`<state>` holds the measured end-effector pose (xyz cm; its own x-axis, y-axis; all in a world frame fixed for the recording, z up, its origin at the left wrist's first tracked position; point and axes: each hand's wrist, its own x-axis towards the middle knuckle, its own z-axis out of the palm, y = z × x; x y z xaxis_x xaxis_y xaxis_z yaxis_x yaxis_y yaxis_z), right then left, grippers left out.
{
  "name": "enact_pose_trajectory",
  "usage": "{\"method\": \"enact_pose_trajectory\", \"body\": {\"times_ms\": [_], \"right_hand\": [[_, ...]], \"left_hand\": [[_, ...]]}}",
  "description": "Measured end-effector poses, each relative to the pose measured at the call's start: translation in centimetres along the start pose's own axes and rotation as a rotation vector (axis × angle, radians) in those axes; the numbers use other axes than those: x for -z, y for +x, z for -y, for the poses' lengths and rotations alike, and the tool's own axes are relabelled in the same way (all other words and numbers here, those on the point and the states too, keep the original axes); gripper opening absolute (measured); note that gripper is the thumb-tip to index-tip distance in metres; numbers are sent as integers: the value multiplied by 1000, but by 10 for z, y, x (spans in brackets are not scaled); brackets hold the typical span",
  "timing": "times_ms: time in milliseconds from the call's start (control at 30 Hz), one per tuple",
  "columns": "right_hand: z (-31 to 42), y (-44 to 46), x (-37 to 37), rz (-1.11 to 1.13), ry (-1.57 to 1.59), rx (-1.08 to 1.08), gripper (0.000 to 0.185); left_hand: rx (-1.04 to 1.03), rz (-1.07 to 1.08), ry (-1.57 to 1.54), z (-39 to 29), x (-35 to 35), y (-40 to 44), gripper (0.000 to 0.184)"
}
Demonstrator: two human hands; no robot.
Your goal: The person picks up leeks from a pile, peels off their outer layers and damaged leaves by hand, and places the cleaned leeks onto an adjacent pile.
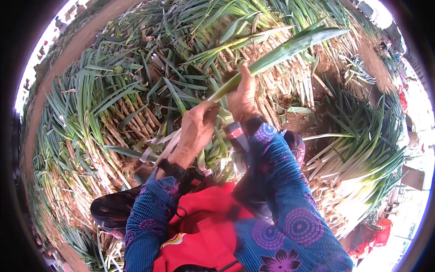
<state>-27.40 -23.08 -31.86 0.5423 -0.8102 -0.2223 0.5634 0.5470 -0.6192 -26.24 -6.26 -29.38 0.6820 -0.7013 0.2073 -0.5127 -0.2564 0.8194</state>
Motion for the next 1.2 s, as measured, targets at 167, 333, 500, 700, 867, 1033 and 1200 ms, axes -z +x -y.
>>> {"method": "enact_pose_trajectory", "body": {"times_ms": [167,333,500,700,867,1033,1200], "right_hand": [[13,15,3,23,17,50,34],[41,10,5,100,-10,198,47],[52,32,32,34,114,176,42],[54,37,38,94,158,109,43],[51,30,26,61,175,120,46],[64,30,33,69,139,176,48],[74,52,59,19,128,234,56]], "left_hand": [[-92,473,-126,1,35,-29,14],[-136,629,158,70,54,-89,13],[737,132,-514,55,70,-82,19],[546,-354,-702,49,62,-52,49],[566,-142,-1116,37,65,-31,33],[623,-133,-1080,47,88,-53,21],[519,-500,-1201,118,173,-102,9]]}}
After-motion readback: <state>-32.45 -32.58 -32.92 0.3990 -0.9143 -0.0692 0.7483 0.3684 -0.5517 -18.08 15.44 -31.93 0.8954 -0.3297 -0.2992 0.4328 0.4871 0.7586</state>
